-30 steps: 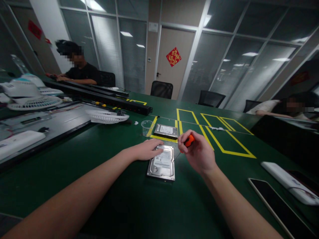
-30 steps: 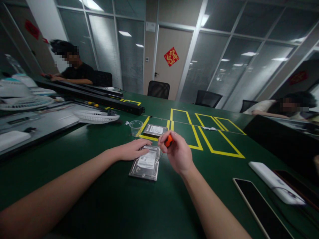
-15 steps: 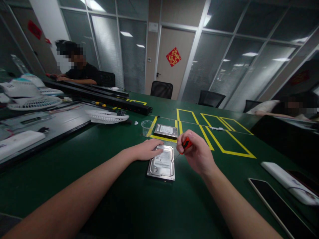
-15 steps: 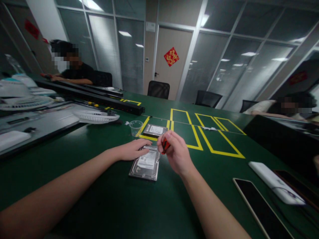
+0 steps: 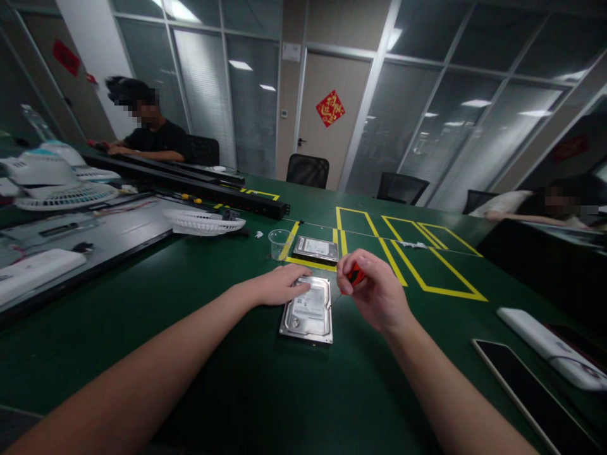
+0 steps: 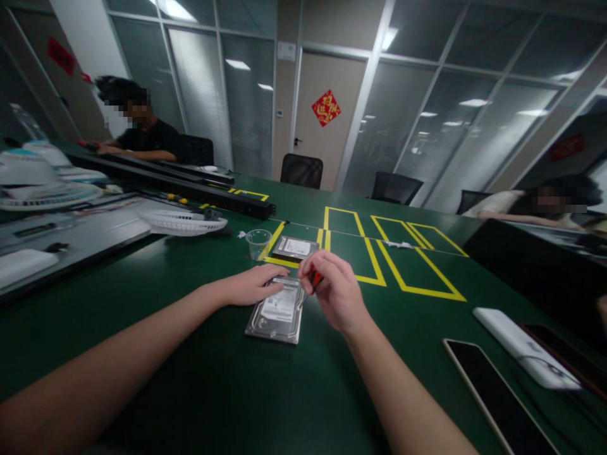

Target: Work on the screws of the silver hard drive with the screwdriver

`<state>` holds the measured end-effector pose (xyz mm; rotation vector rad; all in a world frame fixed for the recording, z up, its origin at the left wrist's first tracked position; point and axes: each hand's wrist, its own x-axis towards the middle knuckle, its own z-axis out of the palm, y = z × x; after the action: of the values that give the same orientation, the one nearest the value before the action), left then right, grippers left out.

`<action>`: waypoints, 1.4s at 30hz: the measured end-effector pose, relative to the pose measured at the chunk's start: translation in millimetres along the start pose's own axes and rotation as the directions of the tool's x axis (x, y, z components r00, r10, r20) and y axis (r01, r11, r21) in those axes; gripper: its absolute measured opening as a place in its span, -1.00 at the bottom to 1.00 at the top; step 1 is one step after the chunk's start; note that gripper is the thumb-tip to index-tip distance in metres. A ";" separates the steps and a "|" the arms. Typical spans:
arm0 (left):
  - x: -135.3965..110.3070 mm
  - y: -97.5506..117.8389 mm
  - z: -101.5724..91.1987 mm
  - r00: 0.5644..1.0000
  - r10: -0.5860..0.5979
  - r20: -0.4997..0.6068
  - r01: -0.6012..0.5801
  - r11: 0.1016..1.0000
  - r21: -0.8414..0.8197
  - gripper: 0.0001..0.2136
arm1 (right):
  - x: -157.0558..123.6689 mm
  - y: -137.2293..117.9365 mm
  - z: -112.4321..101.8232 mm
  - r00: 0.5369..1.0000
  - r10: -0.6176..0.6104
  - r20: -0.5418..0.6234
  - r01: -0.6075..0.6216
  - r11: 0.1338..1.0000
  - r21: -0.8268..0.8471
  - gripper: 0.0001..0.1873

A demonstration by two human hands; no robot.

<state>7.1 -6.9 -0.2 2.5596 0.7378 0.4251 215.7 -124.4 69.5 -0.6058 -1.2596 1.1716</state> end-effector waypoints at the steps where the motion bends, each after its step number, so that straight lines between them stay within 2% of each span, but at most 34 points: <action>1: 0.0 0.4 -0.4 1.000 0.001 0.001 -0.001 1.000 -0.002 -0.60 | 0.2 0.1 -0.1 1.000 -0.001 0.000 0.001 1.000 -0.004 -0.73; 9: -0.2 2.8 -1.7 1.000 -0.012 0.005 0.012 1.000 -0.009 -0.60 | 3.1 -0.9 -0.2 1.000 0.020 -0.019 -0.019 0.999 0.029 -0.52; 13: 0.4 2.8 -0.8 1.000 0.007 -0.005 -0.007 1.000 -0.003 -0.62 | 1.9 -2.0 1.6 0.999 0.037 -0.012 -0.037 0.999 -0.004 -0.55; 36: 0.9 0.2 1.5 1.000 0.011 -0.014 -0.011 1.000 0.001 -0.63 | -2.0 1.3 0.4 0.999 0.043 0.018 -0.044 0.997 0.061 -0.82; 39: 1.0 1.2 0.9 1.000 0.015 -0.013 -0.015 1.000 0.006 -0.64 | -1.3 2.3 -0.4 0.999 0.038 0.029 -0.040 0.997 0.068 -0.83; 42: 1.3 1.5 0.4 1.000 0.026 -0.013 -0.026 1.000 0.012 -0.65 | -0.1 2.4 -2.3 0.999 0.011 0.031 -0.012 0.999 0.039 -0.73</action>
<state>9.0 -7.5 0.4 2.5825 0.7146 0.4483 217.1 -123.1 66.7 -0.5687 -1.2578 1.2169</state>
